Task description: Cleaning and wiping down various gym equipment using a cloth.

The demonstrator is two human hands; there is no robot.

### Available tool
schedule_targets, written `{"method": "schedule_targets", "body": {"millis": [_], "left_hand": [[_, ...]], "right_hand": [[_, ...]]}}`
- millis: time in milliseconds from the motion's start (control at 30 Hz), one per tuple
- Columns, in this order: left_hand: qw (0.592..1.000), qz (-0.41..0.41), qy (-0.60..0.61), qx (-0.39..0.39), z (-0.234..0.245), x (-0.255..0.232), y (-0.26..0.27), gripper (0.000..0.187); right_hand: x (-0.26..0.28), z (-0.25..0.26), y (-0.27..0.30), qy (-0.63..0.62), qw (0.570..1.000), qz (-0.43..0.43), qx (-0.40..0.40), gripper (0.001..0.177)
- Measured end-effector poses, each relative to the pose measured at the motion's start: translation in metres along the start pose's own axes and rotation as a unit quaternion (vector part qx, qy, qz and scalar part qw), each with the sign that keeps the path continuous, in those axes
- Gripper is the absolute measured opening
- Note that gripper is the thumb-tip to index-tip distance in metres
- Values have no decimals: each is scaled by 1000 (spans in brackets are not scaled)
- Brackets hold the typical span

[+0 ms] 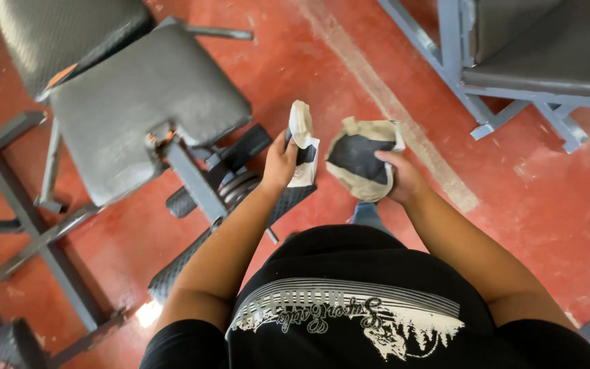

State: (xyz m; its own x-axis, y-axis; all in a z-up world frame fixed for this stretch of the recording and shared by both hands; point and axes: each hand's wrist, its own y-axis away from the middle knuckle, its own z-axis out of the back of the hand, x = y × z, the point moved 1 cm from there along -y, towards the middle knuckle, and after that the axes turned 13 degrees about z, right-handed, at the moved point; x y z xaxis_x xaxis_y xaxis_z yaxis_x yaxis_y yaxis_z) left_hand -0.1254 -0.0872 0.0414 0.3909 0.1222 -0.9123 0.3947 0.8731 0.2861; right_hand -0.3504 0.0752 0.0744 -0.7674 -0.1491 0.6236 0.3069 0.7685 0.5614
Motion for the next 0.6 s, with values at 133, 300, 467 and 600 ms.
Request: {"method": "schedule_targets", "body": {"millis": [133, 300, 467, 600], "left_hand": [[993, 73, 52, 82, -87, -14, -53, 40], [954, 225, 119, 160, -184, -144, -69, 60], [948, 155, 151, 232, -252, -215, -118, 95], [973, 125, 70, 180, -296, -212, -168, 66]], "right_hand": [[72, 26, -14, 15, 991, 121, -58, 60], [139, 60, -64, 92, 981, 153, -75, 72], [223, 75, -118, 319, 892, 303, -104, 78], [269, 98, -154, 444, 825, 333, -105, 96]]}}
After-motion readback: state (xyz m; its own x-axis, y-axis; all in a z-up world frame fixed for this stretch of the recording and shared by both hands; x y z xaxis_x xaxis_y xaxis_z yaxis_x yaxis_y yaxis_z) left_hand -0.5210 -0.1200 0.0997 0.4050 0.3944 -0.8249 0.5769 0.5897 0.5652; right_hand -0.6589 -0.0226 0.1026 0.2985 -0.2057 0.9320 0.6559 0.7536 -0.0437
